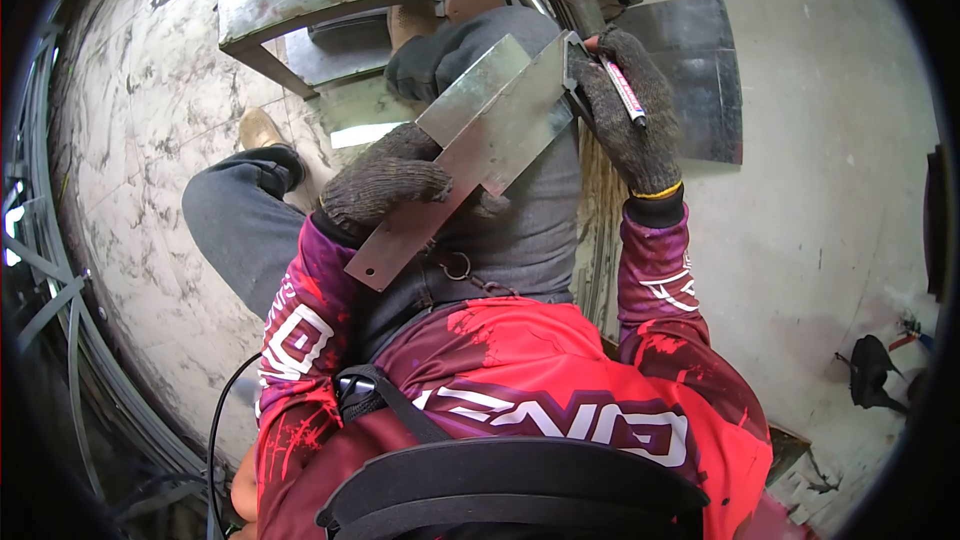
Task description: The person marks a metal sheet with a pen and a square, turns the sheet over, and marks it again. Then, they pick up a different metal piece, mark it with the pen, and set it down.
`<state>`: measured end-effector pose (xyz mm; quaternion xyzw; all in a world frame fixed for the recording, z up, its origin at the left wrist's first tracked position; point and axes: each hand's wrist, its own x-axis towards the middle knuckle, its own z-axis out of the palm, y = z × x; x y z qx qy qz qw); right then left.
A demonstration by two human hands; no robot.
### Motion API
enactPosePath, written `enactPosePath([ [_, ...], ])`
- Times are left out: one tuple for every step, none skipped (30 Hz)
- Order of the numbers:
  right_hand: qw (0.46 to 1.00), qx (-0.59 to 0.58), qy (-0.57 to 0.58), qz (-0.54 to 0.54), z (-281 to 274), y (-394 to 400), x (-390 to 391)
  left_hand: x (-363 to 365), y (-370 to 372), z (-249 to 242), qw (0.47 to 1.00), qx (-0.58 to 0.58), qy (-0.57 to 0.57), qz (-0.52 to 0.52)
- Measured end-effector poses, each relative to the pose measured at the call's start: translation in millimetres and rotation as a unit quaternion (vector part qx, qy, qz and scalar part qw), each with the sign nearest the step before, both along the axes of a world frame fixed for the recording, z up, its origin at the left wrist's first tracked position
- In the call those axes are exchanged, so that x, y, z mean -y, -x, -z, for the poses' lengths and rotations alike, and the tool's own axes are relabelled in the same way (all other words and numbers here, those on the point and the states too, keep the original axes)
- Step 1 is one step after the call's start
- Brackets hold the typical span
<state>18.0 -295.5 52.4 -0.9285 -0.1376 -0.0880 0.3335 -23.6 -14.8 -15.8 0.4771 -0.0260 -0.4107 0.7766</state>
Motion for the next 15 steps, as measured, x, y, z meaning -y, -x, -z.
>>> enactPosePath([
  [1.000, -0.008, -0.016, 0.006, 2.3, 0.3, 0.2, 0.2, 0.2, -2.0, 1.000, 0.000, 0.001, 0.001],
  [0.999, -0.015, -0.033, 0.012, 2.6, -0.3, -1.4, 0.1, 0.3, -4.1, 1.000, -0.006, -0.014, 0.002],
  [0.999, -0.015, -0.033, 0.012, 0.7, 0.2, -3.2, -0.1, 0.4, -5.1, 0.999, -0.012, -0.029, 0.003],
  [1.000, -0.018, -0.014, 0.018, -2.9, 1.7, -5.5, -0.1, 0.1, -4.3, 0.999, -0.012, -0.029, 0.002],
  [0.999, -0.021, 0.005, 0.025, -5.3, 2.8, -7.5, 0.4, -0.7, -2.0, 1.000, -0.010, -0.009, 0.003],
  [0.999, -0.021, 0.005, 0.025, -4.6, 3.8, -8.0, 1.2, -0.8, 0.6, 1.000, -0.008, 0.010, 0.003],
  [0.999, -0.024, -0.001, 0.028, -3.2, 4.9, -8.2, 2.2, -0.2, 4.0, 1.000, -0.008, 0.011, 0.003],
  [0.999, -0.026, -0.008, 0.032, -1.8, 6.0, -8.0, 3.5, 0.5, 7.3, 0.998, -0.015, 0.056, -0.006],
  [0.999, -0.027, -0.008, 0.032, -0.3, 7.0, -7.5, 4.4, 0.9, 9.2, 0.995, -0.022, 0.101, -0.015],
  [0.999, -0.018, -0.010, 0.030, 0.8, 7.7, -7.2, 4.4, 1.0, 9.5, 0.994, -0.022, 0.101, -0.016],
  [0.999, -0.010, -0.013, 0.028, 1.8, 8.2, -7.3, 4.4, 0.9, 8.6, 0.994, -0.025, 0.103, -0.015],
  [0.999, -0.010, -0.013, 0.027, 2.7, 8.8, -7.7, 4.4, 0.9, 7.4, 0.994, -0.027, 0.105, -0.015],
  [0.999, -0.016, -0.028, 0.032, 3.6, 9.3, -7.9, 4.8, 0.7, 5.8, 0.994, -0.030, 0.107, -0.014],
  [0.998, -0.022, -0.042, 0.037, 4.5, 9.5, -7.8, 5.5, 0.2, 4.0, 0.993, -0.032, 0.109, -0.014],
  [0.998, -0.022, -0.043, 0.036, 5.7, 8.9, -7.1, 6.4, -0.6, 2.1, 0.993, -0.034, 0.111, -0.013],
])
